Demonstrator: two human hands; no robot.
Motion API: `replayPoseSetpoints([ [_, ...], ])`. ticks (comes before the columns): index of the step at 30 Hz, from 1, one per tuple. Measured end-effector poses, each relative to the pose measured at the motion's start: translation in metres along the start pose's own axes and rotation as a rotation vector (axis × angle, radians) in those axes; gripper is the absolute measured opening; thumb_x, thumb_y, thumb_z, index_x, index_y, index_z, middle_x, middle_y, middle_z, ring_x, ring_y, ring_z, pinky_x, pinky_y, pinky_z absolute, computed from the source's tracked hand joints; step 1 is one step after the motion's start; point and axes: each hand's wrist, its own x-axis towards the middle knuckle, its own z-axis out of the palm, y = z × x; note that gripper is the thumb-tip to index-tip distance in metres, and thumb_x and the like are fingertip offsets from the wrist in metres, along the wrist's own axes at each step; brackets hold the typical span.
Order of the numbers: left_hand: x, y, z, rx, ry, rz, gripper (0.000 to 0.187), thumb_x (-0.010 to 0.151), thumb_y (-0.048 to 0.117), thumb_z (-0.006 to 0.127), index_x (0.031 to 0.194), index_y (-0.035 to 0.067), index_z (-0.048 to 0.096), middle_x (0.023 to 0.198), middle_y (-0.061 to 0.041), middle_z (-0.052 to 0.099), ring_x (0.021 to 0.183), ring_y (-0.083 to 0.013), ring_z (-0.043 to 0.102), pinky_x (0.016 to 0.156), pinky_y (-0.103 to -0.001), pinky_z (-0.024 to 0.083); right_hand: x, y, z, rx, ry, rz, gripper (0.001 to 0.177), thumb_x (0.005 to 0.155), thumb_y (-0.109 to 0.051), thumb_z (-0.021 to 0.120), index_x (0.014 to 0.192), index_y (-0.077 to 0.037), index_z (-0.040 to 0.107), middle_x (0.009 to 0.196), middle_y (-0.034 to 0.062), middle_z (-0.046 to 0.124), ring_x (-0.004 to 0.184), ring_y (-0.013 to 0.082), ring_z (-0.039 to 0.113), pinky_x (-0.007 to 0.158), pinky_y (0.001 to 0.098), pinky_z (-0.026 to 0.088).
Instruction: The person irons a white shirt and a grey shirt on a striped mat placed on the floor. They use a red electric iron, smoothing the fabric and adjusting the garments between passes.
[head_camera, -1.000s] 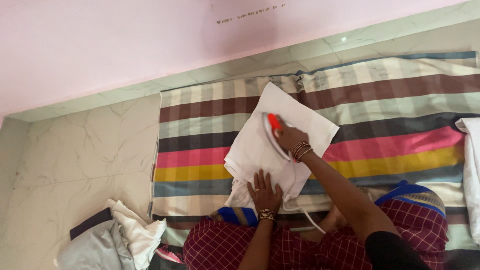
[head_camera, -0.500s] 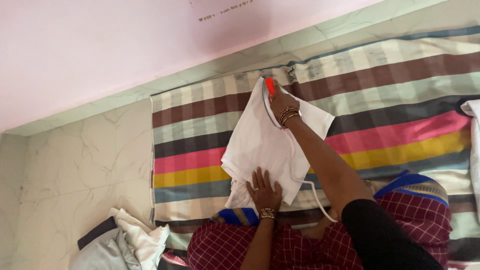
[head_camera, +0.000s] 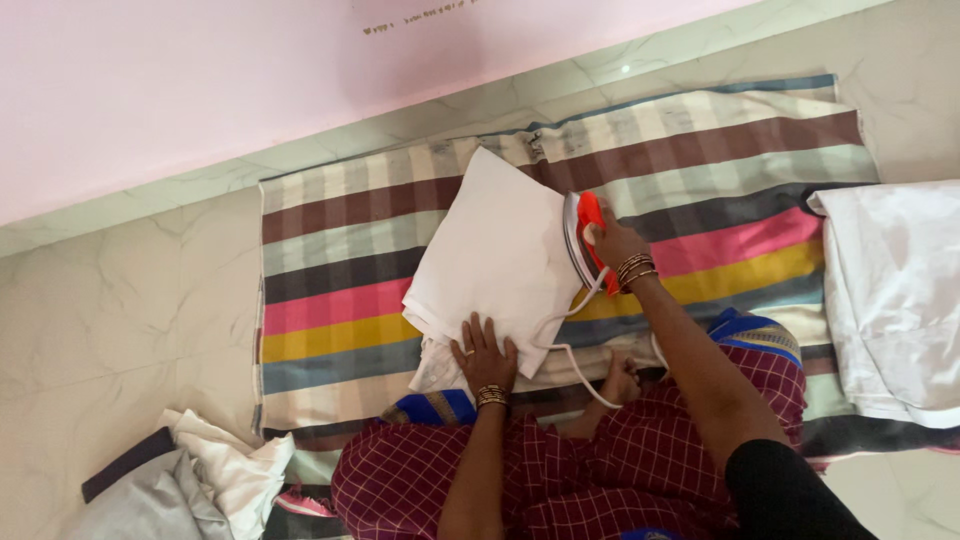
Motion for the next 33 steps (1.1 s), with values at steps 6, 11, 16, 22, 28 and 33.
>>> replayPoseSetpoints([
  [6, 0.003, 0.005, -0.004, -0.020, -0.026, -0.032, 0.058, 0.093, 0.042, 0.052, 0.143, 0.013, 0.054, 0.165, -0.009, 0.032, 0.152, -0.0287, 0.028, 0.122, -0.060, 0.012, -0.037, 0.009, -0.001, -0.072, -0.132, -0.087, 0.067, 0.099, -0.048, 0.044, 0.161, -0.040, 0.021, 0.090, 0.0271, 0.073, 0.082, 0.0507, 0.070, 0.073, 0.0633, 0.054],
  [11, -0.001, 0.002, 0.000, 0.008, 0.031, 0.007, 0.056, 0.095, 0.041, 0.053, 0.144, 0.013, 0.054, 0.165, -0.010, 0.033, 0.151, -0.0294, 0.030, 0.122, -0.062, 0.015, -0.010, -0.003, 0.004, -0.081, -0.037, -0.064, 0.062, 0.102, -0.047, 0.044, 0.160, -0.039, 0.025, 0.094, 0.0269, 0.073, 0.083, 0.0530, 0.068, 0.072, 0.0654, 0.052],
  [16, 0.005, 0.002, 0.005, -0.006, -0.010, -0.012, 0.058, 0.093, 0.041, 0.054, 0.144, 0.014, 0.054, 0.165, -0.009, 0.032, 0.152, -0.0293, 0.029, 0.122, -0.062, 0.016, 0.034, -0.014, 0.012, -0.071, 0.012, 0.020, 0.061, 0.103, -0.048, 0.044, 0.159, -0.038, 0.022, 0.093, 0.0293, 0.071, 0.084, 0.0535, 0.068, 0.074, 0.0660, 0.051],
  [22, 0.007, 0.001, 0.005, -0.026, -0.036, -0.011, 0.062, 0.094, 0.044, 0.053, 0.148, 0.014, 0.050, 0.166, -0.009, 0.028, 0.153, -0.0294, 0.025, 0.122, -0.061, 0.012, -0.004, -0.003, 0.006, -0.092, -0.155, -0.339, 0.069, 0.101, -0.043, 0.044, 0.164, -0.038, 0.017, 0.090, 0.0283, 0.072, 0.080, 0.0509, 0.069, 0.073, 0.0616, 0.053],
  [28, -0.004, -0.005, 0.001, -0.041, -0.070, -0.034, 0.066, 0.093, 0.047, 0.051, 0.151, 0.017, 0.047, 0.167, -0.009, 0.026, 0.154, -0.0290, 0.022, 0.123, -0.063, 0.006, -0.089, 0.000, 0.012, -0.286, -0.447, -0.573, 0.065, 0.101, -0.049, 0.043, 0.160, -0.042, 0.017, 0.078, 0.0204, 0.072, 0.071, 0.0413, 0.071, 0.064, 0.0544, 0.056],
  [33, -0.020, -0.009, 0.005, -0.055, 0.031, -0.104, 0.067, 0.090, 0.050, 0.053, 0.151, 0.022, 0.047, 0.166, -0.009, 0.027, 0.152, -0.0301, 0.022, 0.118, -0.071, 0.003, -0.083, -0.011, 0.011, -0.210, -0.332, -0.557, 0.064, 0.101, -0.048, 0.043, 0.161, -0.040, 0.022, 0.079, 0.0221, 0.072, 0.072, 0.0440, 0.070, 0.064, 0.0565, 0.055],
])
